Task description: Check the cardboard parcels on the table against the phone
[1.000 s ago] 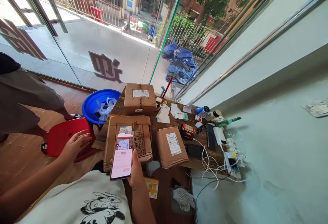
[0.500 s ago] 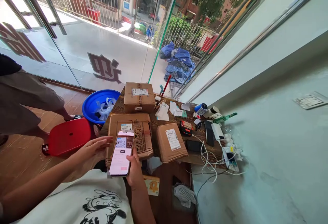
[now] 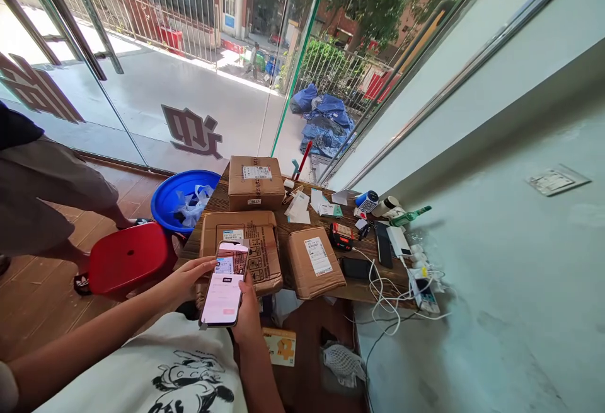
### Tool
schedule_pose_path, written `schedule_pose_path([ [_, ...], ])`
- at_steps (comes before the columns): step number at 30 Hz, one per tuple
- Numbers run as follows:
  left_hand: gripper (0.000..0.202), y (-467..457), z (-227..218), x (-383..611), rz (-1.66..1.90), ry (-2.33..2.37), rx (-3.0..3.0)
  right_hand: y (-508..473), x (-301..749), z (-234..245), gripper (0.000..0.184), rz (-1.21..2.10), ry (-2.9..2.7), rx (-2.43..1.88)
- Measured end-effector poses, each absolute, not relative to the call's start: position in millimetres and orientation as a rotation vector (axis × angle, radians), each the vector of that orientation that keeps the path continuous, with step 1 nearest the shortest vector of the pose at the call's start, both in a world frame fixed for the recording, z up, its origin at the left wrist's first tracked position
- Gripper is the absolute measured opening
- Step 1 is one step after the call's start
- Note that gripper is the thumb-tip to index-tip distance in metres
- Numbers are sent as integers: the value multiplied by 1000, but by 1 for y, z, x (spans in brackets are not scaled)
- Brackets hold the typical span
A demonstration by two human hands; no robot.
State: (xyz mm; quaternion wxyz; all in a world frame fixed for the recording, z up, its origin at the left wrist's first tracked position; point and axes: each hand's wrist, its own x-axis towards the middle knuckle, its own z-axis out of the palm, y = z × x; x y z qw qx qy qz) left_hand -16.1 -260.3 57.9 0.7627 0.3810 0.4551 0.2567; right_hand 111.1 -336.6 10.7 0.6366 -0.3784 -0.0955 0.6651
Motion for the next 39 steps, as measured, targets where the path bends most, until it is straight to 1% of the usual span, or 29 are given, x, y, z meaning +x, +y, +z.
schedule_pose_path([
  [1, 49, -260, 61, -14, 579, 994, 828, -336, 110, 9, 44, 1512, -231, -879],
  [3, 45, -260, 65, -9, 623, 1008, 828, -335, 108, 9, 50, 1512, -235, -915],
  [6, 48, -257, 63, 0, 681, 1040, 836, -335, 106, 16, 65, 1523, -238, -947],
  [9, 50, -255, 58, 8, 712, 1088, 858, -333, 106, 23, 72, 1518, -243, -963],
  [14, 55, -255, 50, 17, 726, 1130, 933, -332, 108, 20, 71, 1445, -276, -960],
  [19, 56, -256, 41, 25, 760, 1210, 1000, -334, 107, 9, 70, 1416, -338, -965],
  [22, 55, -254, 38, 26, 766, 1202, 989, -333, 107, 9, 73, 1422, -316, -979],
  [26, 50, -249, 41, 22, 740, 1118, 936, -330, 108, 16, 76, 1438, -212, -989],
  [30, 40, -246, 48, 17, 698, 1017, 884, -328, 107, 22, 73, 1454, -151, -984],
  [32, 38, -244, 52, 16, 677, 991, 872, -328, 108, 22, 72, 1447, -147, -969],
  [39, 50, -241, 53, 17, 684, 982, 905, -325, 108, 21, 74, 1445, -157, -984],
])
